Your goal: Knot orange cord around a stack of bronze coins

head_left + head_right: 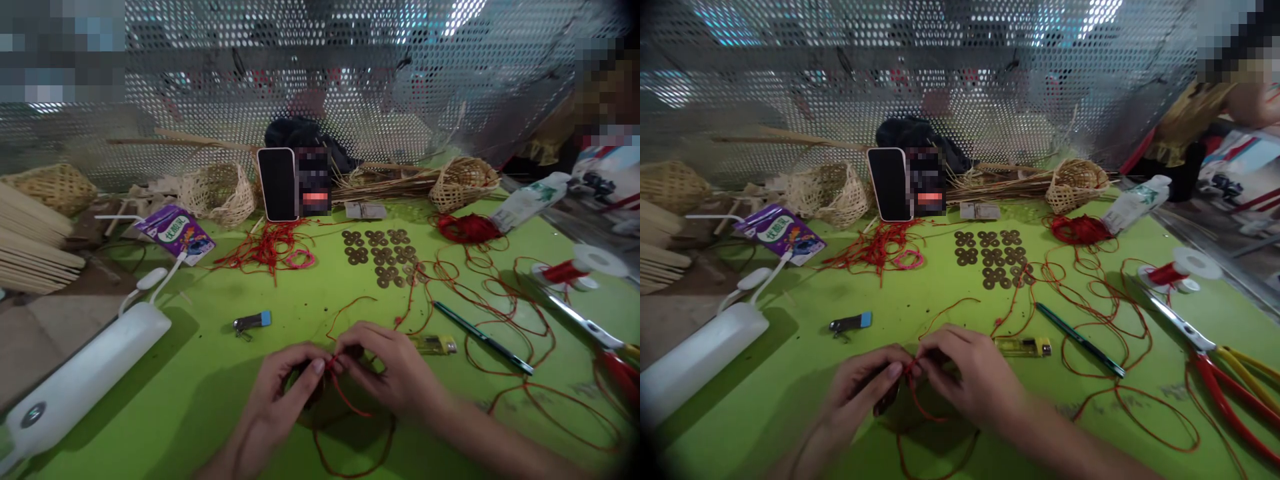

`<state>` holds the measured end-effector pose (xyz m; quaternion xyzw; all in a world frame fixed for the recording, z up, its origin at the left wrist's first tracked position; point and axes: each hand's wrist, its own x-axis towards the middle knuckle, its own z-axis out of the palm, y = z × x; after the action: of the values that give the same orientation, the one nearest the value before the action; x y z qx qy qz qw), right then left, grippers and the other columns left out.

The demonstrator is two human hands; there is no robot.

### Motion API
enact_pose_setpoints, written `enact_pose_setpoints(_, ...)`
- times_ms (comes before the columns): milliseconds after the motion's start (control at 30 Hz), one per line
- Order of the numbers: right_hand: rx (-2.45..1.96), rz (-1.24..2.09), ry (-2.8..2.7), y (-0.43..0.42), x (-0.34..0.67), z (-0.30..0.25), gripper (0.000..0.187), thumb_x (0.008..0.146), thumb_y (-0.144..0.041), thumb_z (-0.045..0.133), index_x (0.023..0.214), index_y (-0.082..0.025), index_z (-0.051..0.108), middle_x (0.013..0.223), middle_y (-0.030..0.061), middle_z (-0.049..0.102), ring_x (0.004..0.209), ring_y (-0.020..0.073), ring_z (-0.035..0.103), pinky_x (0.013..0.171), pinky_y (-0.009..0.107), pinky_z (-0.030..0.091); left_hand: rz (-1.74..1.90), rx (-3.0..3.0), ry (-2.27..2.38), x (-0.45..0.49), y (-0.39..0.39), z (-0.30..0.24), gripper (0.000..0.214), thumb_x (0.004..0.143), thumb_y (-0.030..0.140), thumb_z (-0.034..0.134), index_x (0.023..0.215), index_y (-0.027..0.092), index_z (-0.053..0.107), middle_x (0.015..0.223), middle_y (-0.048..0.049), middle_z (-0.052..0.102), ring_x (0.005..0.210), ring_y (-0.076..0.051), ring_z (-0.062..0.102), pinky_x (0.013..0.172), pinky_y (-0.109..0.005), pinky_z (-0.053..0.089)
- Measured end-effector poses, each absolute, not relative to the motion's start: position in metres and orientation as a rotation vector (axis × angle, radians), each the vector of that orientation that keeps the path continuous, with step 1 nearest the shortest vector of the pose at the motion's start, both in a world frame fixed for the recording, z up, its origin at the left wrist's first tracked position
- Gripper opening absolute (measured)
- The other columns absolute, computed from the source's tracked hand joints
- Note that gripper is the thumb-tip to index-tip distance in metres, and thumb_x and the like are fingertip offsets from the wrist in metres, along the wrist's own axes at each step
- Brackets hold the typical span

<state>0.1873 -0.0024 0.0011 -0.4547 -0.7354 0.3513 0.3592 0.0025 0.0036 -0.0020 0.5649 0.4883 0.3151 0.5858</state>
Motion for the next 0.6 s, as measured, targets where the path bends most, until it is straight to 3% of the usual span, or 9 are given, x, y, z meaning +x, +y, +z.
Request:
enact_pose_setpoints(133,-1.198,1.021,-1.845,-0.0010,0.1873,0.0038,0.011,0.084,-0.015,0.054,0.088,-0.020,0.062,0.080,0.0029,0.068,0.073,0.0144,0.062,0.067,0.025,0.050,0.738,1.265,1.107,0.0037,0.0039,0.0011,0.024,0.081,0.038,0.059,0.074,0.017,0.071,0.062,-0.0021,0.064,0.051,-0.012,0.050,0.043,-0.018,0.038)
enact_pose_setpoints(300,-1.231,1.170,-1.749,-0.0010,0.1859,0.0033,0.014,0.082,-0.013,0.056,0.092,-0.020,0.064,0.084,0.0023,0.069,0.076,0.0147,0.064,0.071,0.026,0.051,0.734,1.233,1.086,0.0085,0.0071,0.0069,0.025,0.079,0.040,0.062,0.071,0.017,0.071,0.061,-0.0016,0.064,0.051,-0.011,0.049,0.045,-0.019,0.037)
enact_pose_setpoints(600,-1.224,1.166,-1.745,-0.0018,0.1848,0.0038,0.007,0.081,-0.014,0.058,0.083,-0.019,0.063,0.072,0.0005,0.067,0.064,0.0122,0.060,0.061,0.022,0.048,0.741,1.193,1.015,0.0096,0.0080,0.0052,0.021,0.077,0.034,0.064,0.064,0.016,0.066,0.056,0.0008,0.059,0.048,-0.009,0.043,0.043,-0.018,0.032)
